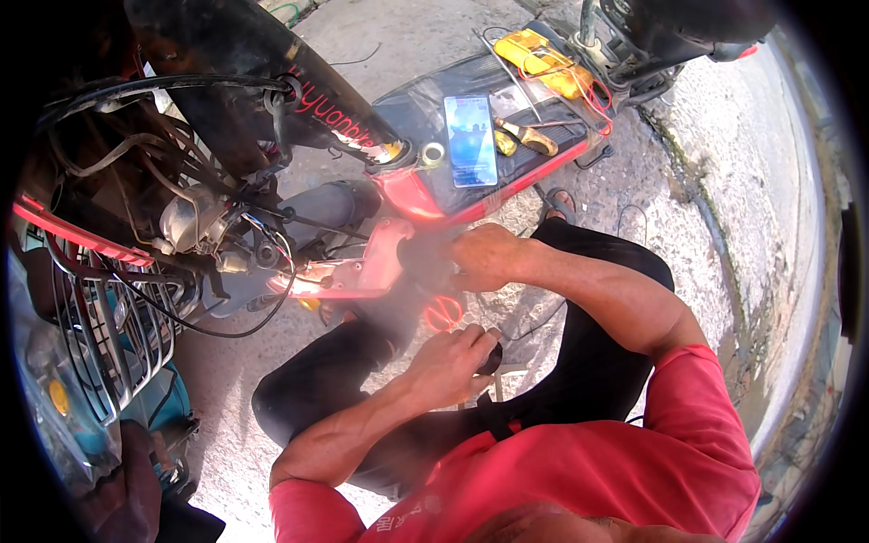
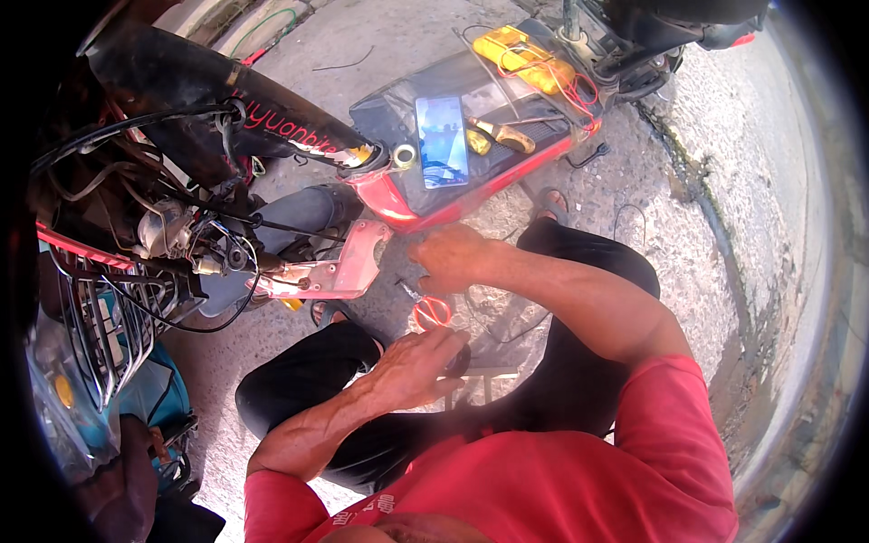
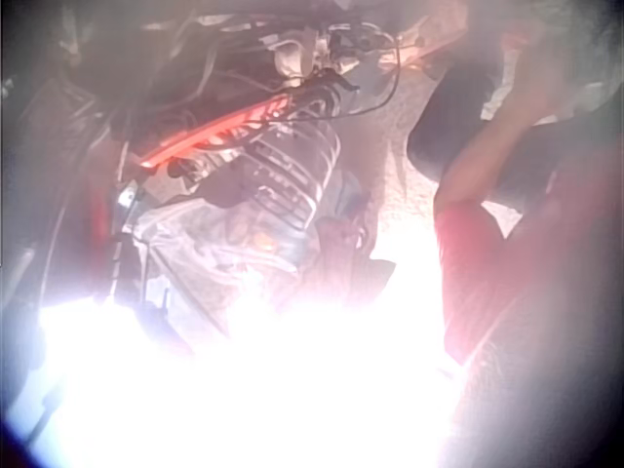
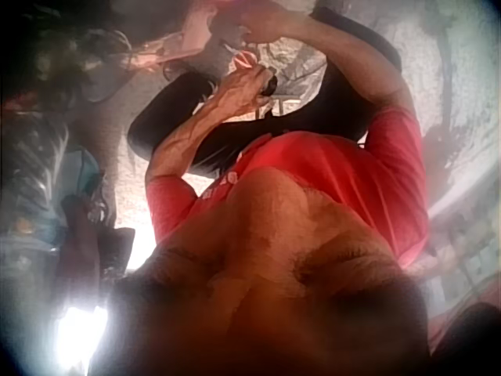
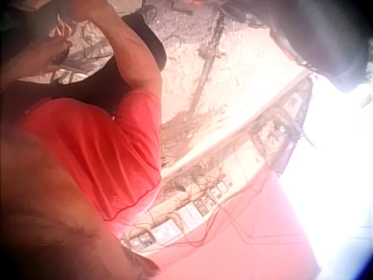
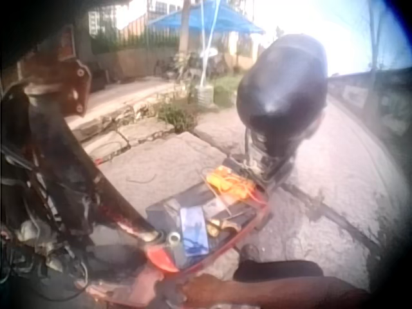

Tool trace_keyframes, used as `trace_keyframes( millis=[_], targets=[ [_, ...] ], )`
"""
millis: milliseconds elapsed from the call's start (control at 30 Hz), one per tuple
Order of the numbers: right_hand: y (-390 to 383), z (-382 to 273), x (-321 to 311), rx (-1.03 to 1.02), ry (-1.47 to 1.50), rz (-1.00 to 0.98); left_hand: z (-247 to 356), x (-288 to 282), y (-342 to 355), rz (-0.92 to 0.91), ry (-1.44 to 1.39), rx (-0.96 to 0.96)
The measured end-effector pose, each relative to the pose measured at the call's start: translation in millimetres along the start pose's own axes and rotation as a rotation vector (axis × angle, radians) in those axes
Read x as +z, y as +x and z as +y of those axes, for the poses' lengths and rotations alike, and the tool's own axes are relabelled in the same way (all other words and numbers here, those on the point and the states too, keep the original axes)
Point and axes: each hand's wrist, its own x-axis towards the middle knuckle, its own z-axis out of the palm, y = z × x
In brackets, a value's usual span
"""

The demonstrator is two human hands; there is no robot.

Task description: The person repairs electrical wiring on a vehicle by wrapping black electrical tape around a connection and then using a lighter to heat-shrink or seal the area.

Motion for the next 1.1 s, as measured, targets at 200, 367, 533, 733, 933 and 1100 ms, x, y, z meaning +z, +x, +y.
trace_keyframes(
  millis=[200, 367, 533, 733, 933, 1100],
  targets=[
    [1, 2, 3, 0.002, -0.002, -0.016, -1, 1, 0, -0.004, 0.0, 0.001],
    [1, -1, 5, 0.017, -0.024, -0.045, 0, 1, 0, -0.018, -0.003, -0.011],
    [0, -3, 1, 0.029, -0.007, -0.073, 4, -5, 0, -0.102, -0.05, -0.068],
    [1, -2, 5, 0.017, -0.004, -0.069, 8, -8, -2, -0.105, -0.048, -0.055],
    [2, -1, 12, 0.008, -0.007, -0.087, 11, -10, -5, -0.072, -0.063, -0.029],
    [4, -1, 14, 0.004, -0.014, -0.094, 10, -14, -7, -0.082, -0.075, -0.037]
  ],
)
